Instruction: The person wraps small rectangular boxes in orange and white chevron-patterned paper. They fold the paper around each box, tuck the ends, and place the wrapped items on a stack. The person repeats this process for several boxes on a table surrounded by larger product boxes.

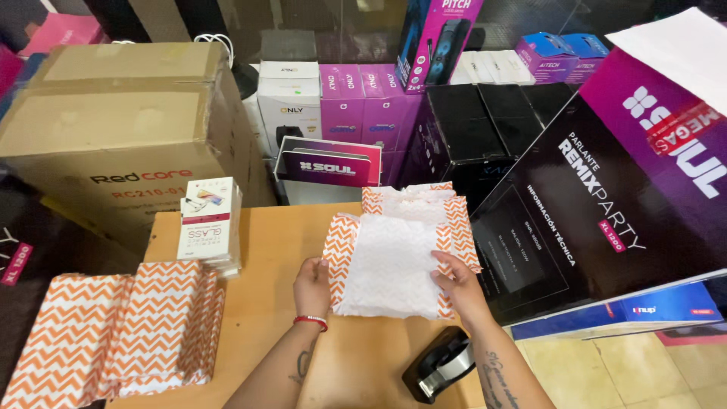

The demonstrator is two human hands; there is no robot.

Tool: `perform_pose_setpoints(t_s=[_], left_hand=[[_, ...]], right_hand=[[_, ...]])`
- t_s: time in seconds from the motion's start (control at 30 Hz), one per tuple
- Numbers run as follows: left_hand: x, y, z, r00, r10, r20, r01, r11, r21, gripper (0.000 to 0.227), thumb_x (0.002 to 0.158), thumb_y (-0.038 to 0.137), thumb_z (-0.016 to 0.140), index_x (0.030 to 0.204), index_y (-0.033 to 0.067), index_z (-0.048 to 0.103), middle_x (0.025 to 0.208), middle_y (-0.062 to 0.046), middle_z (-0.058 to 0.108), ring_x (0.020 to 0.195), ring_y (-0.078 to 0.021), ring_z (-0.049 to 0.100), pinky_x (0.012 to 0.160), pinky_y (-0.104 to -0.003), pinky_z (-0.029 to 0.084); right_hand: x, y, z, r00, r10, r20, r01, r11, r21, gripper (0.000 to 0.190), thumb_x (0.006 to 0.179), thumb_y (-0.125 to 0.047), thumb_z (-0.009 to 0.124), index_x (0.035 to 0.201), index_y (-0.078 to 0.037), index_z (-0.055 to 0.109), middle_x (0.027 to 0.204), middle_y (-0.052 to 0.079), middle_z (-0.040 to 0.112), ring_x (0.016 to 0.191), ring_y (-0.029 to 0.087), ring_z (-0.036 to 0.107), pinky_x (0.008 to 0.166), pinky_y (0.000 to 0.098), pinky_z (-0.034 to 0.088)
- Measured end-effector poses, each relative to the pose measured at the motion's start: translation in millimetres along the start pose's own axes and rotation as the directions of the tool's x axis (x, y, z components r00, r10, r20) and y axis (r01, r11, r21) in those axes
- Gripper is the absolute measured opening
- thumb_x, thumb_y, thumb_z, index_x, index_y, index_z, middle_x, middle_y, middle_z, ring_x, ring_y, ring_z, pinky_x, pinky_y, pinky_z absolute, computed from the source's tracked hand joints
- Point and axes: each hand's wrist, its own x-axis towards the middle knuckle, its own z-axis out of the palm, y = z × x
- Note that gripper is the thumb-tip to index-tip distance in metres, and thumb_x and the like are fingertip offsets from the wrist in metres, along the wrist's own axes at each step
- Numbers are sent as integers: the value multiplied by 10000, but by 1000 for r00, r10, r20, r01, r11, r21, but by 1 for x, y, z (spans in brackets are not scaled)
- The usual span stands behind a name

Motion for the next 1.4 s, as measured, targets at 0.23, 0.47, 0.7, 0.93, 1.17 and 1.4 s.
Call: perform_pose_setpoints(t_s=[0.23, 0.47, 0.7, 0.93, 1.17, 1.4], left_hand=[[0, 74, 52, 1000, -4, -2, 4, 999, 47, 252, 1045, 378, 550, 1154, 185, 670, 1098, -84, 793, 1125, -365, 705, 949, -498, 548], [26, 73, 96, 959, -17, 283, -98, 917, 387, 554, 979, 362, 636, 1416, 250, 314, 1262, -130, 714, 1217, -353, 675, 1029, -521, 523], [13, 59, 86, 899, -41, 436, -251, 768, 589, 601, 994, 540, 565, 1427, 239, 277, 1286, -149, 678, 1217, -345, 677, 1010, -532, 529], [-6, 71, 19, 923, 24, 384, -278, 733, 621, 649, 989, 398, 597, 1505, 106, 333, 1318, -198, 624, 1180, -401, 683, 977, -539, 560], [10, 91, -106, 907, 420, 6, -303, 644, 702, 411, 876, 299, 716, 1263, 170, 663, 1141, -85, 672, 1108, -331, 667, 892, -472, 567], [63, 105, -229, 914, 304, -267, -142, 859, 492, 499, 953, 265, 672, 1389, 41, 575, 1395, -243, 580, 1308, -449, 563, 1053, -558, 492]], right_hand=[[39, 22, -52, 994, 98, -39, -100, 993, -65, 315, 898, 7, 708, 1199, -53, 778, 1034, 114, 599, 775, 197, 664, 643, 337, 646], [134, 106, -92, 987, 22, -162, -90, 900, -427, 340, 882, -163, 732, 1212, -217, 792, 878, 132, 706, 762, 244, 722, 672, 354, 617], [138, 105, -85, 984, 17, -175, -167, 394, -904, 425, 845, -494, 710, 1270, -472, 690, 1594, -36, 438, 1384, 338, 517, 1091, 520, 485], [102, 31, 22, 947, -310, 80, 242, 530, -813, 425, 891, -233, 714, 1314, -269, 696, 1520, 132, 540, 1419, 419, 480, 1168, 566, 389], [58, 12, 187, 842, 18, 539, 194, 923, -333, 484, 1036, -282, 602, 1489, -119, 556, 1373, 254, 567, 1204, 356, 615, 890, 399, 580], [2, -45, 317, 737, 144, 660, -115, 989, -87, 809, 1073, -619, 376, 1659, -81, 227, 1714, 232, 177, 1589, 404, 129, 1239, 639, 143]])
